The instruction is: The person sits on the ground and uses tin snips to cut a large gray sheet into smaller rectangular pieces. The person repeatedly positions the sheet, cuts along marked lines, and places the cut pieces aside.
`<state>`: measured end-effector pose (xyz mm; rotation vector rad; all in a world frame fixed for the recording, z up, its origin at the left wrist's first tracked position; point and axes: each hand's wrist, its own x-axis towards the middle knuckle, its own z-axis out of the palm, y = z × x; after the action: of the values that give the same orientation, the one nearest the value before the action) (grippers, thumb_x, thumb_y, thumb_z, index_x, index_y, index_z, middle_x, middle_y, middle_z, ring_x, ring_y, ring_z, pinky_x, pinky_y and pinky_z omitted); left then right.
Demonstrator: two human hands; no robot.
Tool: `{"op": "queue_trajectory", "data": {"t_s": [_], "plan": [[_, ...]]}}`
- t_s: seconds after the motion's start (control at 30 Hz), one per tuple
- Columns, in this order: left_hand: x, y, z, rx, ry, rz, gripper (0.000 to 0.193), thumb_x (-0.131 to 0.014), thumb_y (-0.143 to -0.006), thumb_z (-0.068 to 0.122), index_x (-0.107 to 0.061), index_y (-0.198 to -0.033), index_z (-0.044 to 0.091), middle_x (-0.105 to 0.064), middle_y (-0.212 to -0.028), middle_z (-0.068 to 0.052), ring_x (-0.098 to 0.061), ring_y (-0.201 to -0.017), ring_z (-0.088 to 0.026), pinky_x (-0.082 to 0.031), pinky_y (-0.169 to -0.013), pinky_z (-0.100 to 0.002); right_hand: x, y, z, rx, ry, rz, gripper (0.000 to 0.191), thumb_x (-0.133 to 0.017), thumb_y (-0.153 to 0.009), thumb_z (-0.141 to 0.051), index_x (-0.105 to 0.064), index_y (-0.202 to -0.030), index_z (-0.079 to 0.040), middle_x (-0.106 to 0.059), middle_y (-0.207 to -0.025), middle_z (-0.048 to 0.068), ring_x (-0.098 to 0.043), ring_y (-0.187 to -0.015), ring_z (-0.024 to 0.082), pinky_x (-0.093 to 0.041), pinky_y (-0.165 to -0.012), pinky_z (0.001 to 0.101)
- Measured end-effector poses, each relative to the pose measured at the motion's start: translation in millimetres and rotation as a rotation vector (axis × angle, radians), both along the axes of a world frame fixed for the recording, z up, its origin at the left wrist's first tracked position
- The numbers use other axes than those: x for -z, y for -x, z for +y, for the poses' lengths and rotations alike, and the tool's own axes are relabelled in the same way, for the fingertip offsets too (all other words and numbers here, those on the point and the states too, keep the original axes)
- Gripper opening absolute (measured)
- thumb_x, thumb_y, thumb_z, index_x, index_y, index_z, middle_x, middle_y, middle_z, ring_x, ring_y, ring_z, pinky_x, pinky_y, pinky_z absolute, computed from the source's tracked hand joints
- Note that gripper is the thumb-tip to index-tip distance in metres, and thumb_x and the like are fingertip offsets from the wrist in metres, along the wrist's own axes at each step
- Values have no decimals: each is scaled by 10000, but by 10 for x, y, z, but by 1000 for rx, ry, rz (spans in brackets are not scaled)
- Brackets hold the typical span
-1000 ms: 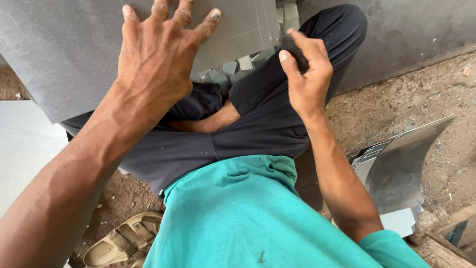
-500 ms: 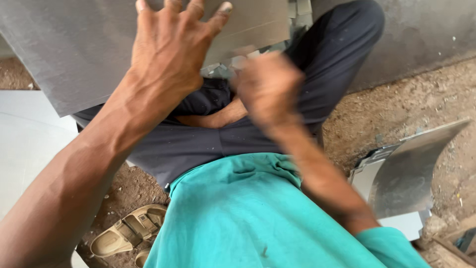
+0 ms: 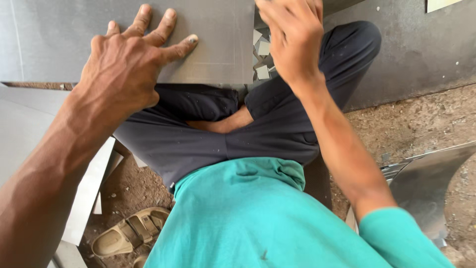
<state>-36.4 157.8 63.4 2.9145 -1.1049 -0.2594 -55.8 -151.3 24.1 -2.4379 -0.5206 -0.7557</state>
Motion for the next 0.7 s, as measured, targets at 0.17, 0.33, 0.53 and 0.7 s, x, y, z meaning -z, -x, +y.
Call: {"op": "queue_trajectory", "data": {"t_s": [0.17, 0.33, 0.53, 0.7], "plan": [[-135, -12, -95, -18, -70, 59, 1107, -925, -556, 148, -461, -1515, 448, -356, -1615, -51, -446, -1373, -408, -492, -1020, -576, 35, -187, -15, -34, 146, -94, 201, -719, -944, 43, -776, -1092, -81, -717, -930, 55, -652, -898, 248, -477, -882, 408], [-329, -113, -226, -2, -241, 55, 1118, -896, -617, 184, -363, -1567, 436, -301, -1657, -49, -461, -1374, -397, -525, -959, -569, 76, 889, 323, -185, 237, 86, 196, -646, -944, 28, -768, -1065, -67, -720, -895, 42, -658, -830, 221, -492, -840, 412], [-299, 276, 37, 127, -7, -250, 972, -837, -596, 213, -489, -1500, 296, -462, -1556, -76, -525, -1376, -317, -551, -1021, -477, 289, 1356, 177, 98, -416, 473, 90, -671, -978, -69, -678, -1040, -4, -620, -846, 64, -572, -743, 168, -477, -662, 325], [-137, 1290, 67, -222, 741, 329, 375, -820, -843, 138, -748, -1210, 109, -790, -1014, -41, -745, -838, -164, -622, -752, -329, 114, 1310, -589, 317, -752, 555, 285, -715, -1027, -106, -661, -1250, 62, -555, -907, -2, -485, -753, 60, -421, -677, 244]]}}
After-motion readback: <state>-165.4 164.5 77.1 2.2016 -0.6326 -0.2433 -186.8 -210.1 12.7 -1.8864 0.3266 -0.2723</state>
